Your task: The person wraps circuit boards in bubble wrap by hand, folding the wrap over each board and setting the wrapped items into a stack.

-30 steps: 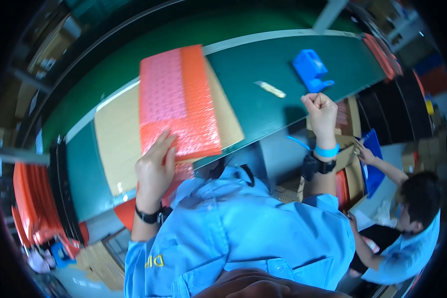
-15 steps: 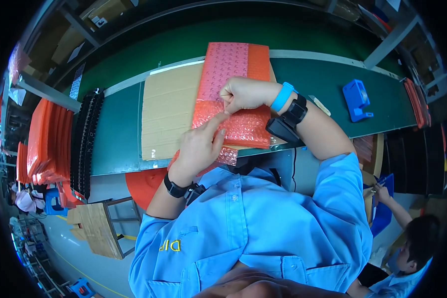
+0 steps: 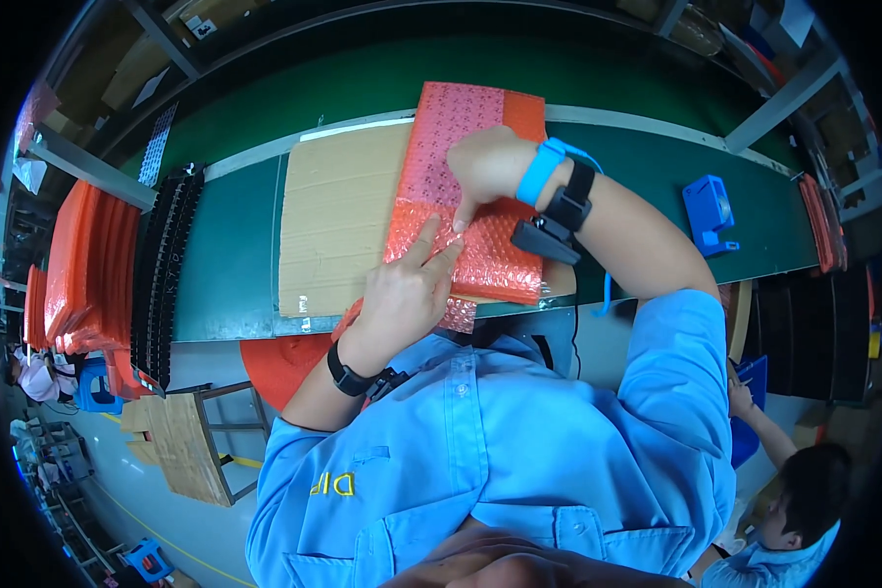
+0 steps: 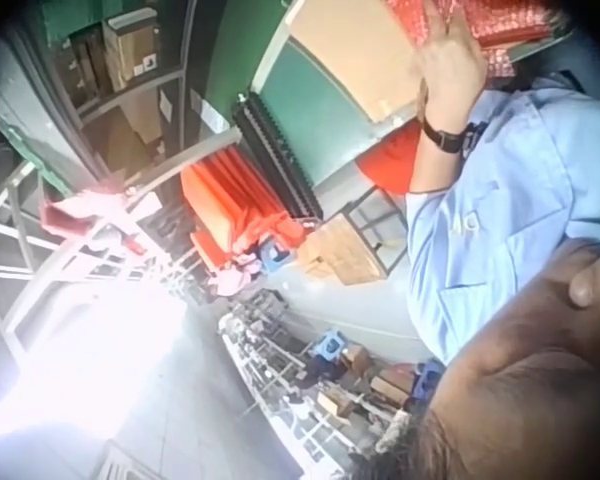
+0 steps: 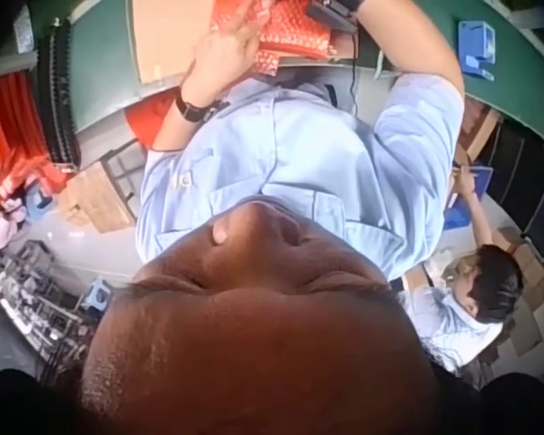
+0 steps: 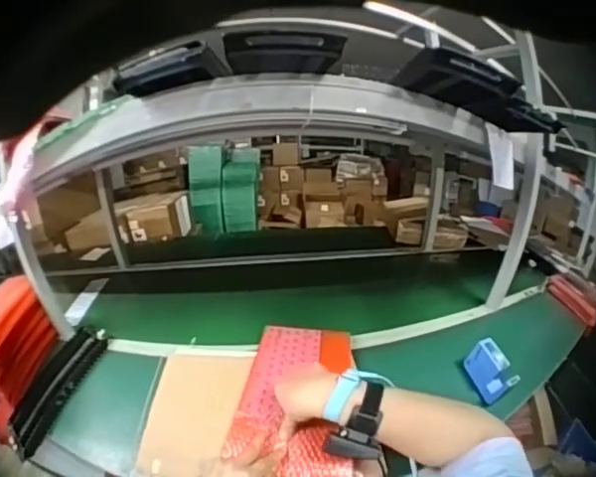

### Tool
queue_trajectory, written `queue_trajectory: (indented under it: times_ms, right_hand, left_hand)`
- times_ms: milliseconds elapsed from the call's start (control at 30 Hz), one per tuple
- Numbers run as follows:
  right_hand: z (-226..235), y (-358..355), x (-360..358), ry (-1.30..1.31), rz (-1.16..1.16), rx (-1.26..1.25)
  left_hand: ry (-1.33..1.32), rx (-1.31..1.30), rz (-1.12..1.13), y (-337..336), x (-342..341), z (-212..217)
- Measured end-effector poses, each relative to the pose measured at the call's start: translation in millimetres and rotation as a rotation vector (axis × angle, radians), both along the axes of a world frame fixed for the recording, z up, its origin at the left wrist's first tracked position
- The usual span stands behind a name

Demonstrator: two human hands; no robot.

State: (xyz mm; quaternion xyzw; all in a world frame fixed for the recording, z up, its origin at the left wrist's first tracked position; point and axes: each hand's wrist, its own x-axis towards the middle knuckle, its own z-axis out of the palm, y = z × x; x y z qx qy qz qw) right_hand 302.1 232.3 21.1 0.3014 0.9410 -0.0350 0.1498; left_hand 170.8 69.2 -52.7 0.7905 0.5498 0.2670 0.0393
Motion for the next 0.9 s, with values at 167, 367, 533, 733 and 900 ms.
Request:
queue_trajectory:
  times_ms: [167, 367, 533, 733, 900]
  right_hand:
    - [10, 78, -1, -0.172, -0.101, -0.029]
    - [-27, 166, 18, 0.412, -0.581, -0.308]
    - [-12, 140, -11, 0.459, -0.548, -0.294]
    - [95, 56, 43, 0.789, -0.361, -0.032]
    - [106, -25, 98, 1.332, -0.217, -0.18]
  left_hand:
    - [0.004, -0.014, -0.004, -5, 0, 2]
    - [0.107, 0.026, -0.034, -6, 2, 14]
    - [-0.071, 0.057, 0.115, -13, -5, -1]
    - [-0.278, 0.02, 0.128, -52, -51, -23]
    - [-1.238, -0.45, -0.1, -72, -43, -30]
